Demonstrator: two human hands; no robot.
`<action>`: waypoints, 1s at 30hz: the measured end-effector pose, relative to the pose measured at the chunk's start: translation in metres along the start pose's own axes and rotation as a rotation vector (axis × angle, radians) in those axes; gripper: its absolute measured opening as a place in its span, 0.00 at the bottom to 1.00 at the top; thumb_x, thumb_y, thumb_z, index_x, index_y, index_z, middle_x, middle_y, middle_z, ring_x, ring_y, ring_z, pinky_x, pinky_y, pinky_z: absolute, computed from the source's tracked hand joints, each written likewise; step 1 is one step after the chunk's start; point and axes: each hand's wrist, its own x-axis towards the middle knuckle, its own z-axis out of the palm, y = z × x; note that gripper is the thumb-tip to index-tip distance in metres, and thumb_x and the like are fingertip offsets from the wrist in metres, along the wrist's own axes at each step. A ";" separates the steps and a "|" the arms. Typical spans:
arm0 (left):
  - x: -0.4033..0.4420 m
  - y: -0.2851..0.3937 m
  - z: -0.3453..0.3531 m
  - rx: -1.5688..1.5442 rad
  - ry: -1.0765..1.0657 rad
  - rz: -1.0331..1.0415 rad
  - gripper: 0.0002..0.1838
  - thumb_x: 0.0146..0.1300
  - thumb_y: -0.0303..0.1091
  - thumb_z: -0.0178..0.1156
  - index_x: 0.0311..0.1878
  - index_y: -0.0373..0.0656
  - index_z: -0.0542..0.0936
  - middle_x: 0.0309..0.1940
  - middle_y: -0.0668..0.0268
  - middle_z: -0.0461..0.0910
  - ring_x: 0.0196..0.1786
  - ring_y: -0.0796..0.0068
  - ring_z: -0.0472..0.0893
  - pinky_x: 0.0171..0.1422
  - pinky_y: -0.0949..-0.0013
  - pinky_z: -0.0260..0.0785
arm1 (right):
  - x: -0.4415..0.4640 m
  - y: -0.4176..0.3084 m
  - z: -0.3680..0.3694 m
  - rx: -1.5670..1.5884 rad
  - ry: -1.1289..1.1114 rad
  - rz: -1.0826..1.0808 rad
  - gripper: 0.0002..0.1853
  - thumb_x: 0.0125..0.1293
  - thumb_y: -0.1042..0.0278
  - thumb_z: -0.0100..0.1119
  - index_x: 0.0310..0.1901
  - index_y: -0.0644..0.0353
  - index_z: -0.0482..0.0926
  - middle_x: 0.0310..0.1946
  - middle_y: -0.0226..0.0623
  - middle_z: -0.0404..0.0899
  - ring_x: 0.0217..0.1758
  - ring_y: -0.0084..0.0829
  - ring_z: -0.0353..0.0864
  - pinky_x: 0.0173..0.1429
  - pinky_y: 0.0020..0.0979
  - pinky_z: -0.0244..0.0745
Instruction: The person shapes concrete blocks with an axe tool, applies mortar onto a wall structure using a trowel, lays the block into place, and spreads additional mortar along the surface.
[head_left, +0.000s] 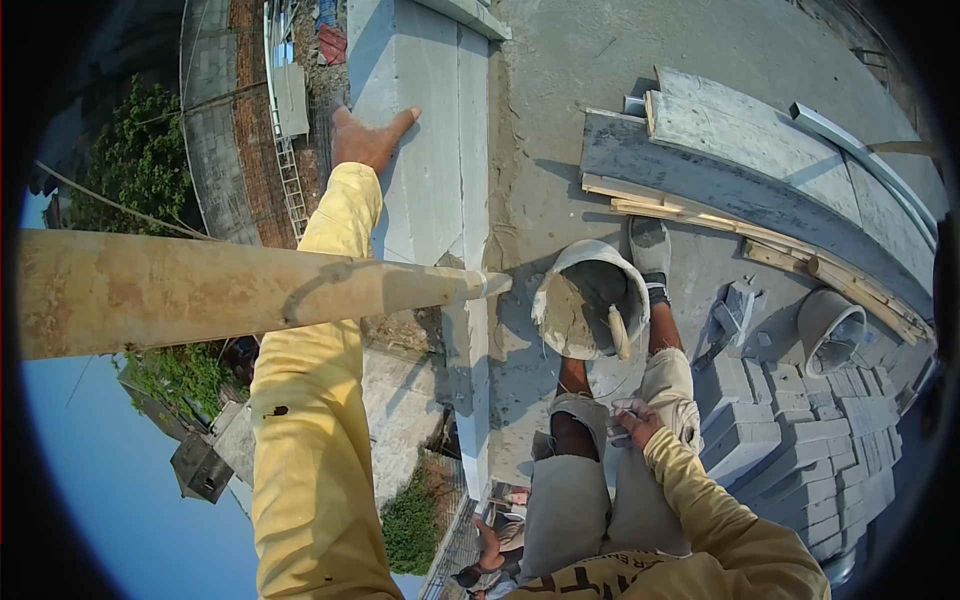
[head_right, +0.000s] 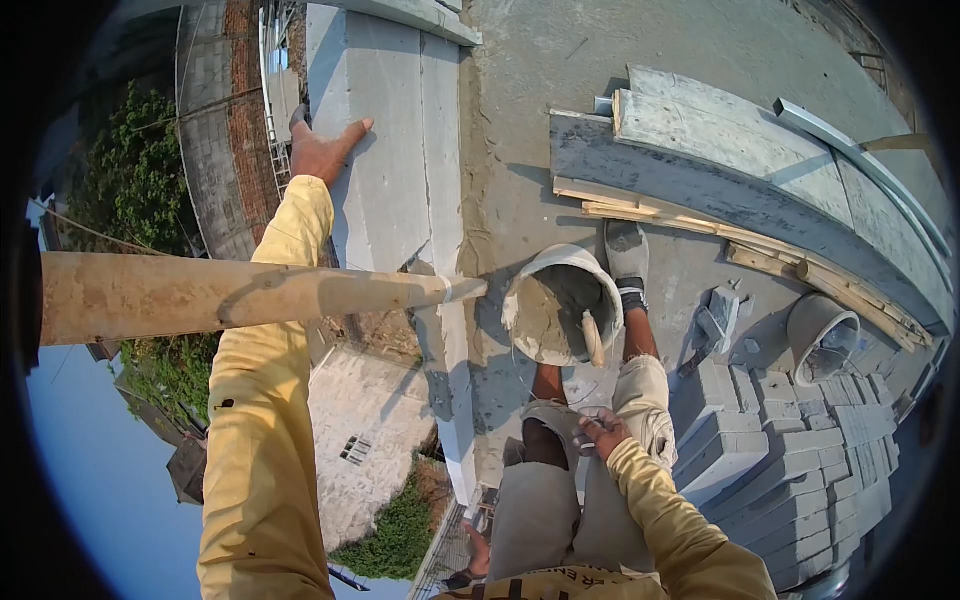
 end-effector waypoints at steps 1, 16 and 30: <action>-0.009 -0.003 -0.001 0.012 0.003 -0.001 0.61 0.40 0.54 0.74 0.67 0.25 0.50 0.61 0.37 0.63 0.62 0.48 0.69 0.68 0.61 0.61 | 0.000 -0.001 0.000 -0.006 -0.001 -0.006 0.12 0.66 0.64 0.59 0.47 0.59 0.74 0.33 0.38 0.82 0.30 0.30 0.84 0.29 0.30 0.79; -0.086 -0.085 0.022 -0.296 -0.113 0.221 0.61 0.43 0.40 0.74 0.71 0.34 0.41 0.62 0.42 0.63 0.64 0.50 0.67 0.68 0.60 0.59 | 0.006 0.008 0.000 -0.010 0.007 -0.005 0.11 0.66 0.63 0.59 0.46 0.57 0.74 0.33 0.39 0.83 0.29 0.31 0.84 0.28 0.30 0.80; -0.092 -0.078 0.022 -0.390 -0.110 0.212 0.58 0.43 0.38 0.73 0.72 0.41 0.42 0.59 0.44 0.68 0.59 0.51 0.73 0.64 0.59 0.64 | 0.014 0.014 0.003 -0.076 0.064 0.033 0.12 0.66 0.61 0.59 0.47 0.55 0.74 0.33 0.37 0.83 0.30 0.30 0.83 0.30 0.31 0.80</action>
